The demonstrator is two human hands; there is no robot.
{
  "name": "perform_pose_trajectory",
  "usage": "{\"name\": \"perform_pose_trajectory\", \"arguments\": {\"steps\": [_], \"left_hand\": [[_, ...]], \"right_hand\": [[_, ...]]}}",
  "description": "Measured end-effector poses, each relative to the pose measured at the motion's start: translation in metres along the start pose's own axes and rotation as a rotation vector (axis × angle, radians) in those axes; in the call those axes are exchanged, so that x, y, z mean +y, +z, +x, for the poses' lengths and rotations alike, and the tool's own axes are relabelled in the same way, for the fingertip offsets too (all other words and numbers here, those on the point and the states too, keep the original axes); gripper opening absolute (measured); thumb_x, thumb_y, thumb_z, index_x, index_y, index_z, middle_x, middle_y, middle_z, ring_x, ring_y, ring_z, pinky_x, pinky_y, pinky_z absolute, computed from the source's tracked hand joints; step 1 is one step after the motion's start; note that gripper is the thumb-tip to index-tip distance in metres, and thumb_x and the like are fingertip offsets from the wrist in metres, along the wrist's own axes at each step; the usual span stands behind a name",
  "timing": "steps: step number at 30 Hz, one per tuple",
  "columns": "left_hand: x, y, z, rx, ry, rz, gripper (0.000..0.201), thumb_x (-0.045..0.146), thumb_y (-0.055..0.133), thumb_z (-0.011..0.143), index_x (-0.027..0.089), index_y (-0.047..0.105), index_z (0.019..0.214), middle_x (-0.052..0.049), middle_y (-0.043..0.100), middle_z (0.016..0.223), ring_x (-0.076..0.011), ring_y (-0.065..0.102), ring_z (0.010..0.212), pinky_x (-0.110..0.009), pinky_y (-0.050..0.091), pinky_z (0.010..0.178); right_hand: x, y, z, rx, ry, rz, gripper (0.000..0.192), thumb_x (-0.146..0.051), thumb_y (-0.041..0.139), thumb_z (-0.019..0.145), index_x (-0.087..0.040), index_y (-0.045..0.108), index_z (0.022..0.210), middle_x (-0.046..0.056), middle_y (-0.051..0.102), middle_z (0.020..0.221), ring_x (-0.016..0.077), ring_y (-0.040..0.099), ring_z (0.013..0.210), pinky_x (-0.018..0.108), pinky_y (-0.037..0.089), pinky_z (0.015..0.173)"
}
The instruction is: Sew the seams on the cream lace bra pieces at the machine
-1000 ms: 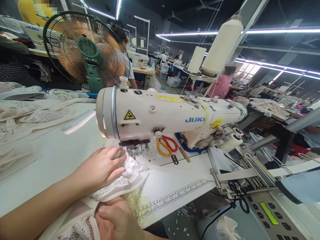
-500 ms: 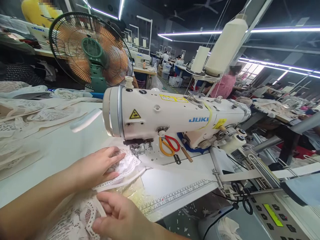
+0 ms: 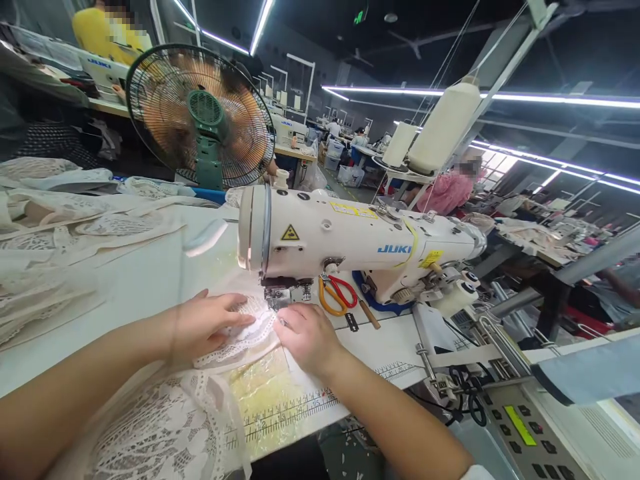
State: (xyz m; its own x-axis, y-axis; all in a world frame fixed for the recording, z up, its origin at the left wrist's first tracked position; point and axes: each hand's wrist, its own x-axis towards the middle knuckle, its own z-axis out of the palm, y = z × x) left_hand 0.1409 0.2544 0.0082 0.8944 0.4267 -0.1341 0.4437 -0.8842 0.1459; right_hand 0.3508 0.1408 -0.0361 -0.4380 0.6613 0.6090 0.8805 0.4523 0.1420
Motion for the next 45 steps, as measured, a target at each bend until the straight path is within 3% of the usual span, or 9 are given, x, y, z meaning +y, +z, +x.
{"name": "perform_pose_trajectory", "arguments": {"steps": [4,9,12,14,21,25,29,36,45], "left_hand": [[0.005,-0.001,-0.003,0.032,0.008,-0.002,0.049,0.006,0.047,0.070,0.030,0.066,0.108,-0.009,0.061,0.107,-0.0297,0.061,0.089,-0.051,0.046,0.081],[0.036,-0.001,-0.004,0.119,0.095,-0.014,0.020,0.010,0.047,0.076,0.017,0.060,0.063,-0.006,0.061,0.083,-0.0211,0.058,0.077,-0.048,0.041,0.094],[0.050,0.008,-0.004,0.103,0.162,-0.009,0.007,0.022,0.059,0.077,0.017,0.063,0.079,-0.006,0.060,0.080,-0.0217,0.057,0.074,-0.042,0.046,0.086],[0.052,0.013,-0.003,0.079,0.178,0.053,0.017,0.022,0.065,0.072,0.016,0.064,0.088,-0.009,0.060,0.086,-0.0244,0.057,0.077,-0.040,0.048,0.077],[0.035,0.001,0.002,-0.043,0.124,0.175,0.022,0.016,0.070,0.063,0.018,0.066,0.085,-0.008,0.060,0.095,-0.0255,0.058,0.080,-0.038,0.047,0.075],[0.025,0.001,0.005,0.017,0.130,0.157,0.013,0.017,0.070,0.068,0.017,0.067,0.081,-0.009,0.061,0.109,-0.0286,0.056,0.097,-0.041,0.044,0.085],[0.019,0.012,0.008,0.084,0.240,0.069,0.019,0.011,0.067,0.071,0.018,0.067,0.088,-0.008,0.062,0.118,-0.0287,0.051,0.113,-0.053,0.028,0.106],[0.019,0.019,0.007,0.209,0.230,-0.011,0.022,0.019,0.047,0.088,0.019,0.066,0.099,-0.008,0.065,0.094,-0.0240,0.057,0.096,-0.055,0.034,0.100],[0.010,0.019,0.016,0.176,0.191,0.104,0.023,0.009,0.056,0.077,0.018,0.067,0.095,-0.009,0.067,0.105,-0.0282,0.053,0.108,-0.061,0.027,0.104]], "right_hand": [[-0.001,-0.003,-0.003,-0.075,-0.031,0.169,0.019,-0.015,0.047,0.088,-0.020,0.065,0.090,0.004,0.070,0.094,0.0185,0.057,0.092,0.033,0.045,0.077],[-0.006,0.000,-0.008,-0.113,0.008,0.253,0.017,-0.014,0.048,0.085,-0.019,0.064,0.088,0.005,0.071,0.092,0.0202,0.058,0.094,0.036,0.048,0.080],[-0.010,-0.001,-0.009,-0.122,0.043,0.267,0.017,-0.017,0.048,0.086,-0.019,0.065,0.088,0.006,0.072,0.091,0.0216,0.058,0.094,0.037,0.048,0.081],[-0.012,-0.004,-0.009,-0.126,0.056,0.276,0.018,-0.018,0.048,0.087,-0.019,0.066,0.088,0.005,0.072,0.091,0.0219,0.058,0.094,0.038,0.049,0.080],[-0.011,-0.009,-0.005,-0.136,0.041,0.290,0.013,-0.020,0.053,0.084,-0.019,0.065,0.083,0.002,0.072,0.089,0.0216,0.058,0.091,0.038,0.047,0.078],[-0.012,-0.008,-0.001,-0.117,0.008,0.269,0.013,-0.021,0.053,0.084,-0.019,0.066,0.085,0.001,0.073,0.090,0.0224,0.058,0.092,0.039,0.045,0.079],[-0.014,-0.007,0.000,-0.121,0.007,0.239,0.017,-0.022,0.051,0.084,-0.018,0.066,0.090,0.002,0.073,0.095,0.0233,0.057,0.095,0.039,0.044,0.080],[-0.018,-0.002,0.001,-0.108,0.000,0.134,0.021,-0.021,0.048,0.086,-0.015,0.065,0.097,0.004,0.070,0.105,0.0237,0.054,0.106,0.038,0.042,0.084],[-0.021,0.006,0.010,-0.175,0.018,0.017,0.028,-0.025,0.047,0.088,-0.011,0.064,0.105,0.008,0.068,0.111,0.0262,0.049,0.116,0.039,0.040,0.088]]}}
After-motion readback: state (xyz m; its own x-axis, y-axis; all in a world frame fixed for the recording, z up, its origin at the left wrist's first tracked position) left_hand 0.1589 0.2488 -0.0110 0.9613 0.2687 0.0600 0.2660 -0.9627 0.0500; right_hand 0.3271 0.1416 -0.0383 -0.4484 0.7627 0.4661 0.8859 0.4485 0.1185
